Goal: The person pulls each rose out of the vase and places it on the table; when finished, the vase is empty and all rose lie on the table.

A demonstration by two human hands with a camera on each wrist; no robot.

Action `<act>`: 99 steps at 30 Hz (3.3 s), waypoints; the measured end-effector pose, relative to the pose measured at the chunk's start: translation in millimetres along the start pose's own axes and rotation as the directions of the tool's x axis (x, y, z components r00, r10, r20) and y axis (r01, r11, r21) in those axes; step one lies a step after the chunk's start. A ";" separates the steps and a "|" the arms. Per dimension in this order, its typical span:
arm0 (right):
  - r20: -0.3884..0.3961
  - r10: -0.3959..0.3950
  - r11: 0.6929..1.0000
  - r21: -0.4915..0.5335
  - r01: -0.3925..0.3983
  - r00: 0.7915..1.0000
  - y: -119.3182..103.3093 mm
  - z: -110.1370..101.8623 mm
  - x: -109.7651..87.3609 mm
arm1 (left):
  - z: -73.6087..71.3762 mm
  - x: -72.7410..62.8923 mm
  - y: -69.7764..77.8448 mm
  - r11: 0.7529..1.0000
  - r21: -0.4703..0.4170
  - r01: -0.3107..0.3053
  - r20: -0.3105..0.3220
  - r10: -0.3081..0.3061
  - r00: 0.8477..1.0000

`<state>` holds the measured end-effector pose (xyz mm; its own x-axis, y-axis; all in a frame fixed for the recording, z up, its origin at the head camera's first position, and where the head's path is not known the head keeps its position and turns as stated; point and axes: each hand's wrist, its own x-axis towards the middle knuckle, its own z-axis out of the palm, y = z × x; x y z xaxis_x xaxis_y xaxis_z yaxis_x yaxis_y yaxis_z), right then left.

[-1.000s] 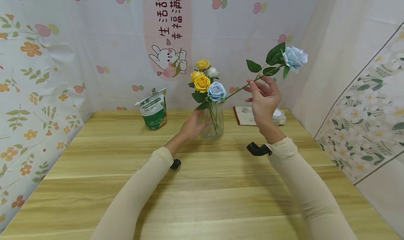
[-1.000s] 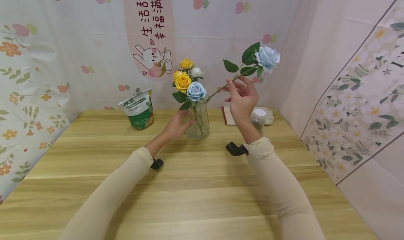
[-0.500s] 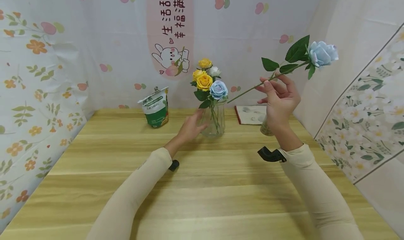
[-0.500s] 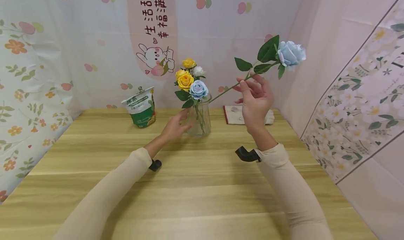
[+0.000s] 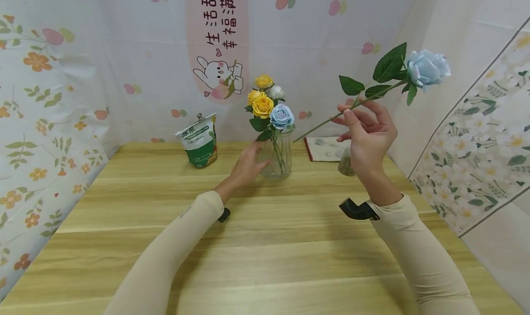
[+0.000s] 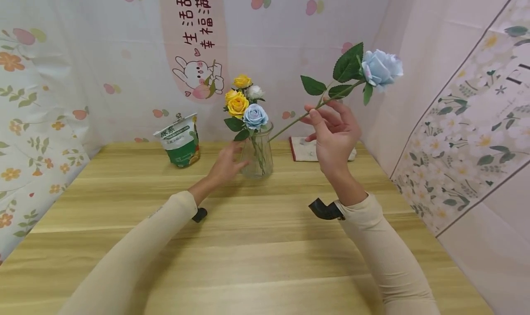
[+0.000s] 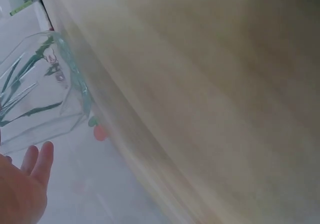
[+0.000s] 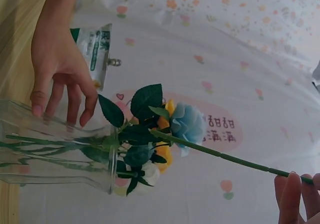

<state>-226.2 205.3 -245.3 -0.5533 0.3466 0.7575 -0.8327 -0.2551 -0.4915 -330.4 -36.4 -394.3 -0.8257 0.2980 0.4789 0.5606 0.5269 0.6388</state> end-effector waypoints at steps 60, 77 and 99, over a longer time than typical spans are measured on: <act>0.223 0.668 0.635 -0.668 -0.388 0.710 -22.9 -82.6 -47.2 | -3.1 6.4 -7.4 0.998 0.036 -0.051 0.153 0.045 0.987; 0.152 0.800 0.470 -0.759 -0.450 0.580 -2.8 -108.0 -43.6 | -1.5 6.3 -11.6 0.994 0.078 -0.083 0.166 0.069 0.984; 0.075 0.884 0.329 -0.803 -0.497 0.462 28.0 -151.9 -33.5 | -4.8 5.3 -9.9 0.993 0.095 -0.073 0.198 0.053 0.979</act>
<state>-234.5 323.7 -349.7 -0.9897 -0.1331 -0.0517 -0.0169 0.4688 -0.8831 -340.0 -43.8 -395.3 -0.7908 0.4774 0.3831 0.6109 0.5767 0.5424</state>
